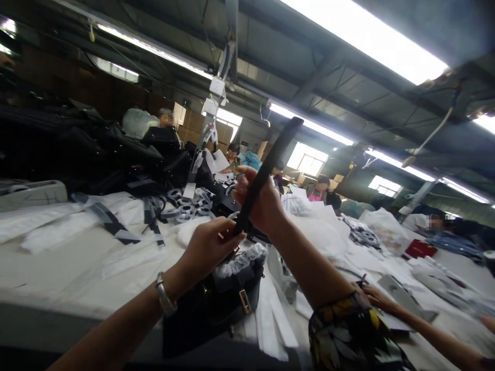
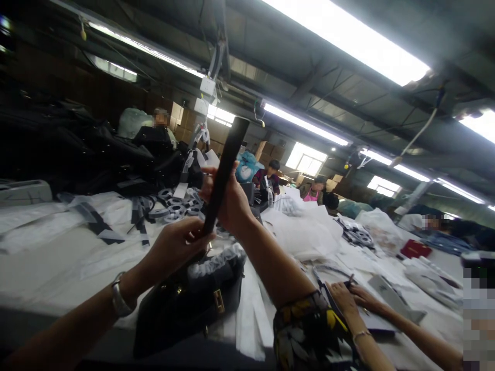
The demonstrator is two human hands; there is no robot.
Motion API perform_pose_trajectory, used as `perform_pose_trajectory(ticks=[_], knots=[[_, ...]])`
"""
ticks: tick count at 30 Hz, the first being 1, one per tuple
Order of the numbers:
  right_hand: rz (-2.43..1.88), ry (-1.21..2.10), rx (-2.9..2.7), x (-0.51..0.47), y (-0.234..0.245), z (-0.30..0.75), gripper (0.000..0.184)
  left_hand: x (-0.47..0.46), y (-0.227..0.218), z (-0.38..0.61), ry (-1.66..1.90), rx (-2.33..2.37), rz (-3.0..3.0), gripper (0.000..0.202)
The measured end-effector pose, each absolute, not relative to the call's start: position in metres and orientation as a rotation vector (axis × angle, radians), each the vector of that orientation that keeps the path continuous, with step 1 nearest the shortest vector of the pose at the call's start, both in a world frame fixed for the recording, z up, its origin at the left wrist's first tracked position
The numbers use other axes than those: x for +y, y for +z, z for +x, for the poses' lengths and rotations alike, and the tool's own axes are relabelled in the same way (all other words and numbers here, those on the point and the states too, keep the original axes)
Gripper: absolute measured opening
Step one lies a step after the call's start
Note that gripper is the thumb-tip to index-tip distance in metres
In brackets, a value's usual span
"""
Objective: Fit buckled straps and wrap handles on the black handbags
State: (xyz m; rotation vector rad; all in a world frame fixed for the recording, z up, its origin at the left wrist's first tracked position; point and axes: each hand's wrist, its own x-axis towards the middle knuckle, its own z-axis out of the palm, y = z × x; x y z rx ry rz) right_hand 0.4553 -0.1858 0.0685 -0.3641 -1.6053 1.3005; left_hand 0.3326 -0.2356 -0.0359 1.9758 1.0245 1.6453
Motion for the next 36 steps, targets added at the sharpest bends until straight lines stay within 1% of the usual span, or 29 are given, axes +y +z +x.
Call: perform_pose_trajectory(ticks=[2, 4, 6, 8, 9, 10, 13, 15, 17, 18, 21, 22, 23, 26, 28, 30, 32, 33, 34, 36], knots=[[-0.44, 1.231, -1.64, -0.183, 0.058, 0.456, 0.052, -0.23, -0.031, 0.328, 1.669, 1.059, 1.81, 0.021], [-0.56, 1.215, -1.718, -0.183, 0.036, 0.464, 0.051, -0.228, -0.033, 0.321, 1.703, 1.023, 1.554, 0.025], [-0.655, 1.271, -1.859, -0.187, 0.011, 0.472, 0.051, -0.227, -0.038, 0.315, 1.714, 0.943, 1.332, 0.032], [-0.667, 1.351, -2.041, -0.193, -0.009, 0.477, 0.056, -0.228, -0.041, 0.309, 1.721, 0.882, 1.19, 0.032], [-0.658, 1.362, -2.126, -0.196, -0.016, 0.478, 0.054, -0.229, -0.042, 0.305, 1.73, 0.865, 1.136, 0.032], [-0.655, 1.338, -2.202, -0.199, -0.021, 0.48, 0.048, -0.23, -0.041, 0.299, 1.749, 0.852, 1.081, 0.03], [-0.694, 1.141, -2.371, -0.202, -0.022, 0.485, 0.018, -0.234, -0.034, 0.27, 1.873, 0.811, 0.868, 0.024], [-0.717, 1.06, -2.44, -0.199, -0.02, 0.493, 0.013, -0.237, -0.031, 0.243, 1.965, 0.777, 0.677, 0.017], [-0.72, 1.041, -2.483, -0.197, -0.015, 0.5, 0.018, -0.241, -0.03, 0.22, 2.061, 0.738, 0.529, 0.009], [-0.719, 1.016, -2.494, -0.196, -0.012, 0.503, 0.026, -0.243, -0.031, 0.213, 2.114, 0.723, 0.503, 0.006], [-0.717, 0.827, -2.469, -0.201, 0.008, 0.497, 0.063, -0.25, -0.028, 0.22, 2.219, 0.745, 0.634, 0.007], [-0.703, 0.759, -2.452, -0.205, 0.018, 0.49, 0.072, -0.253, -0.025, 0.23, 2.217, 0.77, 0.739, 0.01], [-0.678, 0.717, -2.438, -0.21, 0.028, 0.482, 0.075, -0.255, -0.021, 0.243, 2.191, 0.791, 0.859, 0.014], [-0.593, 0.785, -2.398, -0.222, 0.059, 0.455, 0.069, -0.26, -0.005, 0.278, 2.11, 0.757, 1.247, 0.021], [-0.624, 0.817, -2.373, -0.225, 0.072, 0.445, 0.058, -0.262, -0.001, 0.289, 2.087, 0.701, 1.422, 0.029], [-0.701, 0.738, -2.355, -0.225, 0.077, 0.446, 0.041, -0.266, -0.013, 0.288, 2.109, 0.748, 1.496, 0.04], [-0.776, 0.636, -2.341, -0.223, 0.075, 0.457, 0.032, -0.271, -0.042, 0.284, 2.072, 0.966, 1.534, 0.045], [-0.817, 0.601, -2.34, -0.222, 0.072, 0.465, 0.03, -0.273, -0.063, 0.283, 2.004, 1.114, 1.548, 0.042], [-0.861, 0.577, -2.358, -0.222, 0.068, 0.472, 0.028, -0.276, -0.085, 0.282, 1.864, 1.229, 1.605, 0.035], [-0.941, 0.537, -2.447, -0.222, 0.058, 0.485, 0.025, -0.279, -0.128, 0.285, 1.632, 1.337, 1.716, 0.03]])
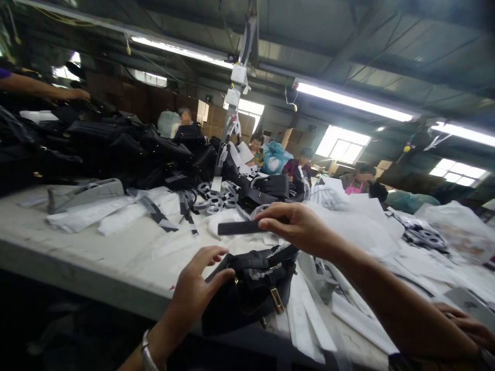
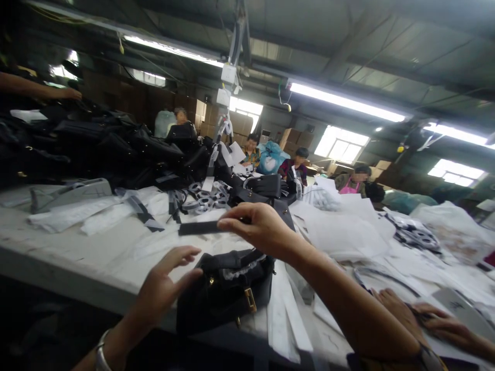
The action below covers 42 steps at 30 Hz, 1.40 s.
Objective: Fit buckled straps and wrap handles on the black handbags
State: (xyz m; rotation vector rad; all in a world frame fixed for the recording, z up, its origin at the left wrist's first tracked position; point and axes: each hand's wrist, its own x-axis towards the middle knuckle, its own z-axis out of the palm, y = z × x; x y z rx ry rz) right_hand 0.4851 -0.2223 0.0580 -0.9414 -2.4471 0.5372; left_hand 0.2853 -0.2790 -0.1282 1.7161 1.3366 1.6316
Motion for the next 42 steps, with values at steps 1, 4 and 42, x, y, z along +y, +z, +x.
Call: perform_pose_trajectory(ticks=[1, 4, 42], knots=[[-0.974, 0.496, -2.508, -0.222, 0.052, 0.489, 0.024, -0.28, -0.146, 0.288, 1.581, 1.374, 1.742, 0.029], [-1.069, 0.284, -2.669, -0.224, 0.033, 0.493, 0.023, -0.282, -0.176, 0.297, 1.526, 1.413, 1.767, 0.029], [-1.563, -0.442, -3.031, -0.245, 0.007, 0.441, 0.037, -0.274, -0.159, 0.31, 1.557, 1.182, 1.561, 0.024]])
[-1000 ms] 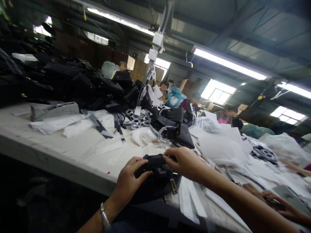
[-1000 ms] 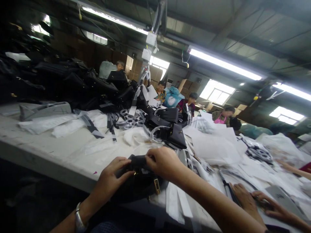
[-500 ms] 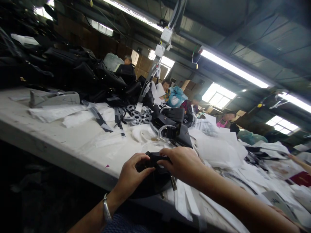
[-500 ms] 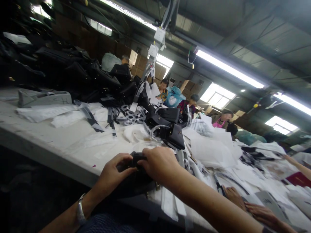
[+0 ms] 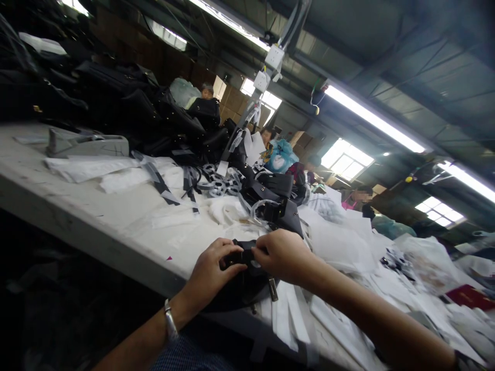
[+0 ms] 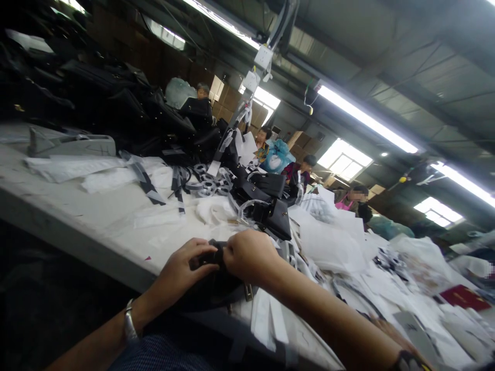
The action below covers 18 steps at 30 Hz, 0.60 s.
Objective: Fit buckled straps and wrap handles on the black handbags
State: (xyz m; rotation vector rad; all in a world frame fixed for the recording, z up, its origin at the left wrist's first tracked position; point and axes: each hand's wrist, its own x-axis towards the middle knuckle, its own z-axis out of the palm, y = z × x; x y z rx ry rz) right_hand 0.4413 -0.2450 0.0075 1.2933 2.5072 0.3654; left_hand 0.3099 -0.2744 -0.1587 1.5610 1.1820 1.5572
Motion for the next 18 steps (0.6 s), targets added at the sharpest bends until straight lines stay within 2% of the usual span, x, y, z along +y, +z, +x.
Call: perform_pose_trajectory(ticks=[8, 14, 18], knots=[[1.238, 0.254, 2.546, -0.243, 0.002, 0.442, 0.03, -0.27, -0.167, 0.313, 1.586, 1.124, 1.497, 0.021], [1.02, -0.106, 2.546, -0.218, 0.003, 0.445, 0.03, -0.275, -0.165, 0.317, 1.606, 1.054, 1.49, 0.022], [0.962, 0.066, 2.541, -0.218, -0.005, 0.435, 0.032, -0.276, -0.164, 0.319, 1.623, 1.06, 1.48, 0.02]])
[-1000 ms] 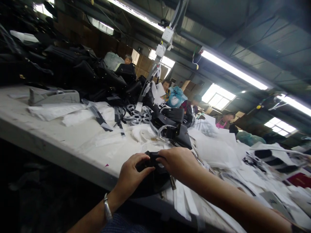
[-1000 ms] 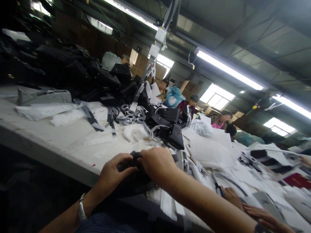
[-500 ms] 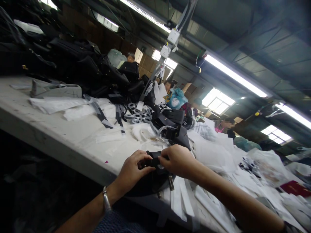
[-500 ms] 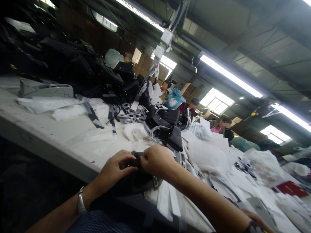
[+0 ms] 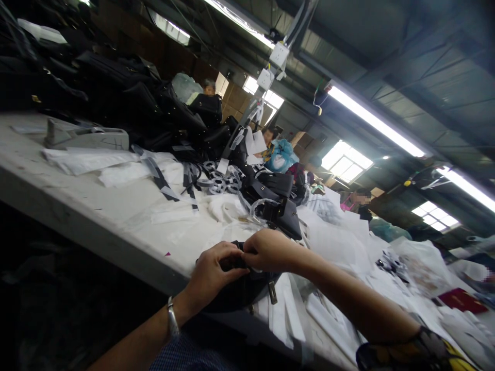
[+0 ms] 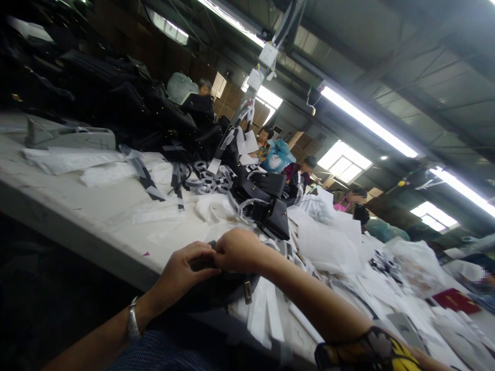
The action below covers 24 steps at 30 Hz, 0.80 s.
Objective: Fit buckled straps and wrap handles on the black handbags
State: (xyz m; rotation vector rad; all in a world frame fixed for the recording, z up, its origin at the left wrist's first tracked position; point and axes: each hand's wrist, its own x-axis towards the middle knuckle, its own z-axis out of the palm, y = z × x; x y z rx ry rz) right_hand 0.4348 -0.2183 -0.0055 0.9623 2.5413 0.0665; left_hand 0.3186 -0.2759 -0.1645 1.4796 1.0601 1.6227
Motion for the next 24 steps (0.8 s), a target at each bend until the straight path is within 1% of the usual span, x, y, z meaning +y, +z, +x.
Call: perform_pose_trajectory(ticks=[3, 5, 7, 9, 10, 12, 14, 17, 20, 24], knots=[[0.967, 0.296, 2.543, -0.228, -0.011, 0.429, 0.033, -0.275, -0.165, 0.317, 1.653, 1.078, 1.472, 0.018], [0.949, 0.389, 2.602, -0.233, -0.011, 0.43, 0.032, -0.274, -0.164, 0.314, 1.654, 1.091, 1.467, 0.018], [0.867, 0.428, 2.699, -0.233, -0.01, 0.433, 0.034, -0.274, -0.163, 0.31, 1.63, 1.112, 1.456, 0.022], [0.767, 0.402, 2.728, -0.23, -0.01, 0.437, 0.036, -0.275, -0.163, 0.306, 1.604, 1.131, 1.421, 0.03], [0.747, 0.377, 2.709, -0.228, -0.01, 0.439, 0.033, -0.275, -0.163, 0.304, 1.595, 1.133, 1.388, 0.034], [0.746, 0.333, 2.664, -0.226, -0.013, 0.441, 0.02, -0.275, -0.163, 0.302, 1.566, 1.114, 1.31, 0.038], [0.738, 0.307, 2.677, -0.225, -0.015, 0.441, 0.014, -0.276, -0.163, 0.301, 1.521, 1.069, 1.241, 0.035], [0.742, 0.261, 2.726, -0.225, -0.014, 0.442, 0.012, -0.279, -0.167, 0.294, 1.459, 1.006, 1.164, 0.026], [0.831, 0.261, 2.74, -0.22, -0.009, 0.448, 0.011, -0.288, -0.185, 0.274, 1.434, 1.08, 1.08, 0.024], [0.91, 0.248, 2.736, -0.211, -0.009, 0.455, 0.016, -0.312, -0.236, 0.237, 1.359, 1.236, 0.92, 0.032]])
